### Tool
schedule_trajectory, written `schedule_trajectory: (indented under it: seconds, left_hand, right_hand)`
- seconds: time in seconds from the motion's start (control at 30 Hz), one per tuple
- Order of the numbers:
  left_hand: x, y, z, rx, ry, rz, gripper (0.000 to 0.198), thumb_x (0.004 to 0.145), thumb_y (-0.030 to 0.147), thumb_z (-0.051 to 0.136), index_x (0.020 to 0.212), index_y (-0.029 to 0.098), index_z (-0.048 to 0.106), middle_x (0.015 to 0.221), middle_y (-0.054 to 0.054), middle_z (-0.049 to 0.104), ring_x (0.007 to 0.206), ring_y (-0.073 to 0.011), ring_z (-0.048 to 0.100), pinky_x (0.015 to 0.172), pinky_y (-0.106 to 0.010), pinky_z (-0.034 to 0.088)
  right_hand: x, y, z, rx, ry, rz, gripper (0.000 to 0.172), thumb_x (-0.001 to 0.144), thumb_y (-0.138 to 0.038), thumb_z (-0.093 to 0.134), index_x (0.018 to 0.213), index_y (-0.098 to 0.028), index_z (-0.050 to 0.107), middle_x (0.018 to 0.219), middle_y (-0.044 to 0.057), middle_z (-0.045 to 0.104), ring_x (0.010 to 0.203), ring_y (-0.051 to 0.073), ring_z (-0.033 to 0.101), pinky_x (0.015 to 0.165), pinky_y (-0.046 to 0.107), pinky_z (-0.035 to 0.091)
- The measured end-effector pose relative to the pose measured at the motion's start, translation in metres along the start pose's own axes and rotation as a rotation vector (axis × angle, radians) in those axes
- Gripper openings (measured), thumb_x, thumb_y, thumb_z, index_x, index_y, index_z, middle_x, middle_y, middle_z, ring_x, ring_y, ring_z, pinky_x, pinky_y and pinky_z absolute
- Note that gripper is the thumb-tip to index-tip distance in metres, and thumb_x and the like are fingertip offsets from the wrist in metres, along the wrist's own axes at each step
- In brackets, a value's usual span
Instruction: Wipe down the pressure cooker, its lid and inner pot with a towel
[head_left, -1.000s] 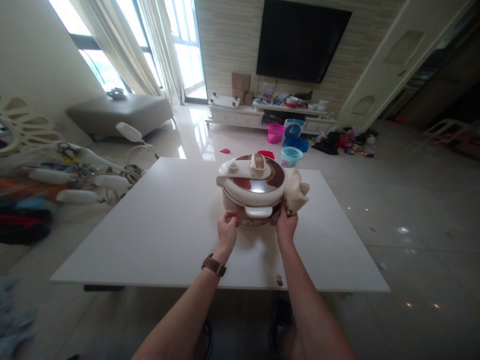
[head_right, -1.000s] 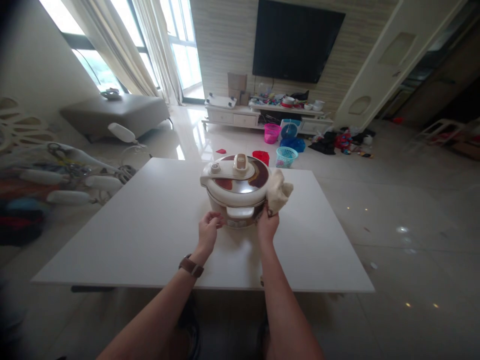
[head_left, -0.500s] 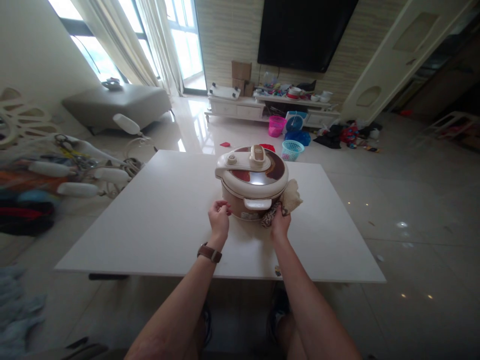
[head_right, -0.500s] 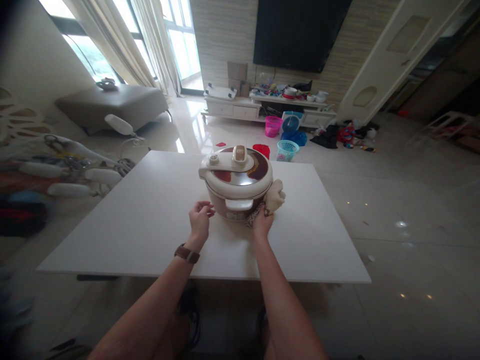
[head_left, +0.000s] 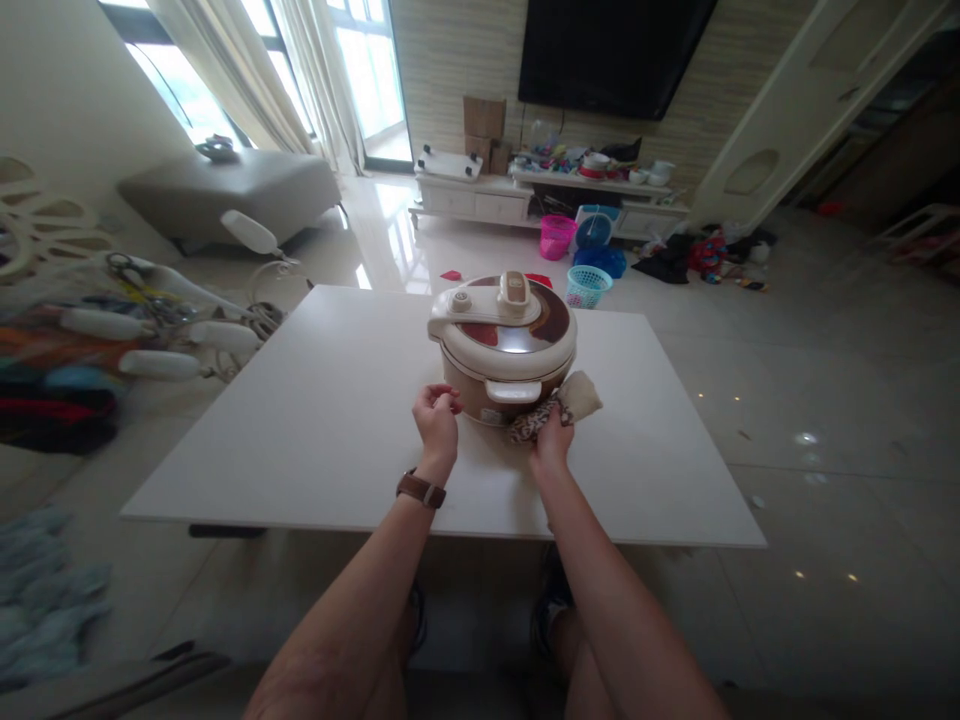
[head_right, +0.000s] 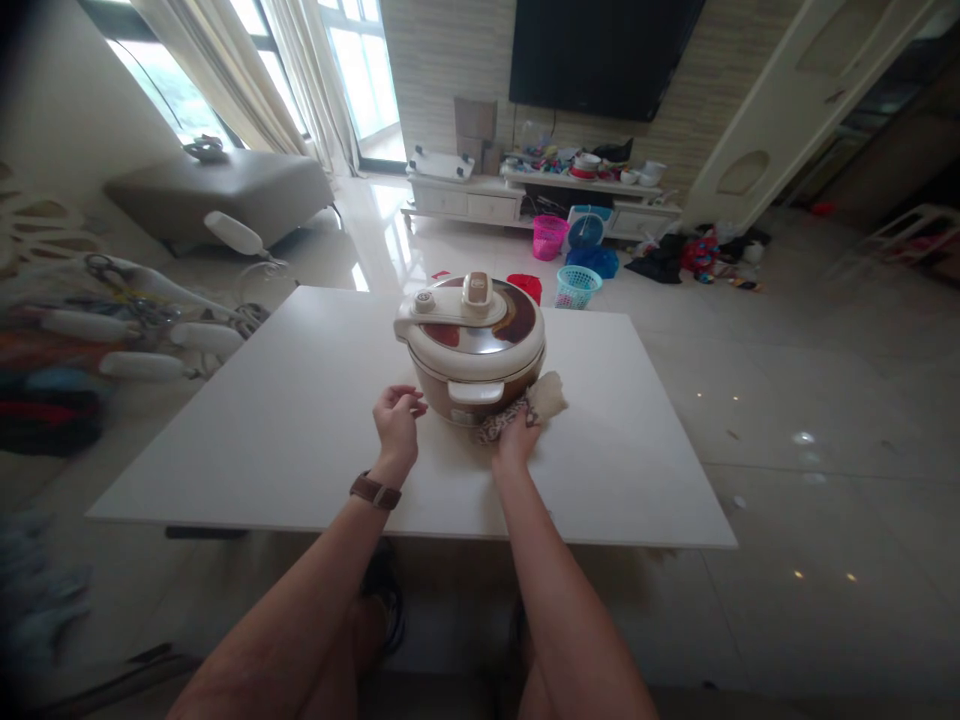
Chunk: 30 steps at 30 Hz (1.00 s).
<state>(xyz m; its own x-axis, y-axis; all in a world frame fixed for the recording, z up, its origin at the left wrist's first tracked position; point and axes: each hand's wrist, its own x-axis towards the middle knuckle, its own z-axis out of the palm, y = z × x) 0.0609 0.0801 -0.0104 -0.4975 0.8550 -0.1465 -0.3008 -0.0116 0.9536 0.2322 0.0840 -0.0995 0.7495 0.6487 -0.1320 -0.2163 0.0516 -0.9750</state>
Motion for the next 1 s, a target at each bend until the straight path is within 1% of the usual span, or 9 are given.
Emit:
schedule_trajectory:
  seconds: [0.1,0.27,0.4,0.5,0.57,0.67,0.83,0.93,1.0]
  left_hand:
    - [-0.001,-0.004,0.0,0.028,-0.038,0.033,0.017,0.064,0.024,0.058,0.081,0.02,0.06,0.075,-0.001,0.066,0.059,-0.0128,0.059,0.061,-0.027,0.049]
    - [0.004,-0.009,0.001,0.03,-0.047,0.009,0.016,0.064,0.024,0.06,0.08,0.02,0.061,0.074,0.0,0.066,0.058,-0.0125,0.058,0.06,-0.027,0.049]
    - [0.006,-0.011,0.007,0.015,-0.048,-0.012,0.015,0.065,0.023,0.059,0.079,0.02,0.061,0.074,0.0,0.065,0.058,-0.0128,0.058,0.061,-0.027,0.049]
    - [0.006,-0.011,0.009,0.014,-0.058,-0.006,0.015,0.065,0.022,0.059,0.079,0.02,0.061,0.074,0.0,0.065,0.059,-0.0128,0.058,0.061,-0.027,0.049]
    - [0.005,-0.01,0.009,0.013,-0.054,-0.003,0.015,0.065,0.022,0.058,0.079,0.02,0.061,0.073,0.0,0.065,0.059,-0.0126,0.058,0.061,-0.026,0.049]
    - [0.004,-0.007,0.007,0.006,-0.039,-0.004,0.014,0.065,0.021,0.058,0.079,0.019,0.061,0.074,0.0,0.065,0.058,-0.0125,0.058,0.061,-0.026,0.049]
    - [0.0,-0.005,0.007,-0.016,-0.038,0.004,0.014,0.065,0.02,0.059,0.079,0.019,0.061,0.073,0.001,0.065,0.057,-0.0119,0.057,0.059,-0.025,0.048]
    - [-0.002,-0.006,0.008,-0.033,-0.038,0.002,0.014,0.064,0.021,0.059,0.077,0.019,0.061,0.072,0.001,0.065,0.056,-0.0115,0.057,0.058,-0.025,0.047]
    - [-0.003,-0.008,0.009,-0.034,-0.039,0.004,0.014,0.063,0.021,0.059,0.077,0.019,0.061,0.071,0.001,0.065,0.055,-0.0115,0.056,0.058,-0.025,0.047]
  right_hand:
    - [0.014,0.0,0.001,-0.054,0.118,0.064,0.047,0.086,-0.051,0.06,0.115,-0.016,0.069,0.117,0.014,0.077,0.112,0.027,0.073,0.1,0.045,0.061]
    - [0.007,0.01,0.006,-0.134,0.077,0.039,0.053,0.085,-0.058,0.059,0.115,-0.016,0.07,0.114,0.015,0.078,0.111,0.03,0.074,0.091,0.043,0.063]
    - [0.011,0.01,0.007,-0.098,0.068,0.039,0.053,0.086,-0.059,0.057,0.116,-0.016,0.067,0.115,0.015,0.077,0.111,0.027,0.073,0.09,0.041,0.063]
    - [0.012,0.006,0.007,-0.056,0.055,0.048,0.05,0.086,-0.058,0.059,0.112,-0.016,0.067,0.108,0.013,0.077,0.108,0.026,0.073,0.09,0.04,0.063]
    - [0.005,0.001,0.009,-0.032,0.062,0.065,0.051,0.086,-0.059,0.06,0.112,-0.016,0.067,0.106,0.013,0.078,0.108,0.026,0.073,0.09,0.04,0.063]
    - [-0.014,-0.011,0.013,0.012,0.075,0.073,0.055,0.086,-0.061,0.06,0.116,-0.015,0.068,0.113,0.014,0.077,0.113,0.027,0.073,0.095,0.042,0.062]
    - [-0.046,-0.05,0.015,0.017,0.051,-0.1,0.061,0.087,-0.061,0.065,0.12,-0.011,0.071,0.12,0.018,0.078,0.121,0.029,0.071,0.11,0.044,0.055]
    - [-0.062,-0.07,0.012,-0.01,0.024,-0.157,0.065,0.087,-0.065,0.066,0.119,-0.009,0.073,0.122,0.022,0.078,0.127,0.032,0.069,0.111,0.045,0.053]
    - [-0.074,-0.075,0.011,-0.021,0.0,-0.158,0.065,0.088,-0.065,0.065,0.119,-0.008,0.074,0.124,0.023,0.078,0.13,0.034,0.068,0.111,0.046,0.054]
